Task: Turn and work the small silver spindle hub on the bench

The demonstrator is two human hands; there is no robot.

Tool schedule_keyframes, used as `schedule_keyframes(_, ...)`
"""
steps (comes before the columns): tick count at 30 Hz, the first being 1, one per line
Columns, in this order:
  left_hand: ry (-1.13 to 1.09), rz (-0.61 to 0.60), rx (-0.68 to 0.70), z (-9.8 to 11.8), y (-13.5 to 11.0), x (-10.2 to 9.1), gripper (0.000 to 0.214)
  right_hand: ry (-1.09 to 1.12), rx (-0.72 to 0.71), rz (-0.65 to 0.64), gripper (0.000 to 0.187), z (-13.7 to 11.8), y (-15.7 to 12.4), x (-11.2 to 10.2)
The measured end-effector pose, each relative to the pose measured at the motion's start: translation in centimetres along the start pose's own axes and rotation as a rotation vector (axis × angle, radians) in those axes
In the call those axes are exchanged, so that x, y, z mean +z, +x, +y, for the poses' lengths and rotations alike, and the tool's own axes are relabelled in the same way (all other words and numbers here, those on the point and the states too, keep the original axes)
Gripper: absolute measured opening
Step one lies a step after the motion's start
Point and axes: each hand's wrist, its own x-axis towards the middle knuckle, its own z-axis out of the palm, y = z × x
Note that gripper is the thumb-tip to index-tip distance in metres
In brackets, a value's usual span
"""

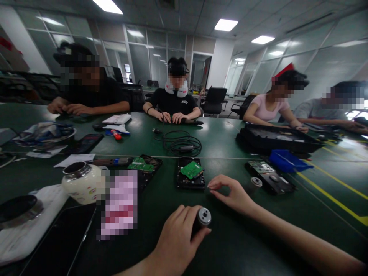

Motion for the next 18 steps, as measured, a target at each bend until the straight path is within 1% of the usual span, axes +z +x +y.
schedule_keyframes(2, 0.000, 0.001, 0.000, 0.0, 0.0, 0.0, 0.037, -0.004, 0.013, -0.051, 0.014, 1.0, -0.4, 0.4)
schedule_keyframes(4, -0.002, 0.000, -0.003, 0.1, 0.0, -0.1, 0.037, -0.017, 0.010, -0.052, 0.016, 1.3, -0.8, 0.5)
schedule_keyframes(10, 0.003, 0.015, 0.008, 0.0, 0.0, -0.1, 0.036, 0.032, 0.031, -0.070, 0.013, 0.7, -0.6, 0.5)
schedule_keyframes(12, 0.005, 0.022, 0.014, 0.0, 0.0, -0.1, 0.036, 0.047, 0.024, -0.036, 0.010, -0.4, -0.4, 0.4)
schedule_keyframes(15, -0.002, 0.027, 0.020, 0.0, -0.1, -0.1, 0.037, 0.095, -0.009, 0.031, 0.007, -3.6, -0.3, 0.0)
schedule_keyframes(16, -0.008, 0.027, 0.025, 0.0, 0.0, -0.1, 0.037, 0.111, -0.032, 0.029, 0.007, -4.9, -0.4, 0.0)
schedule_keyframes(18, -0.016, 0.033, 0.026, 0.0, 0.0, 0.0, 0.035, 0.117, -0.102, -0.051, 0.011, -7.0, -0.6, 0.1)
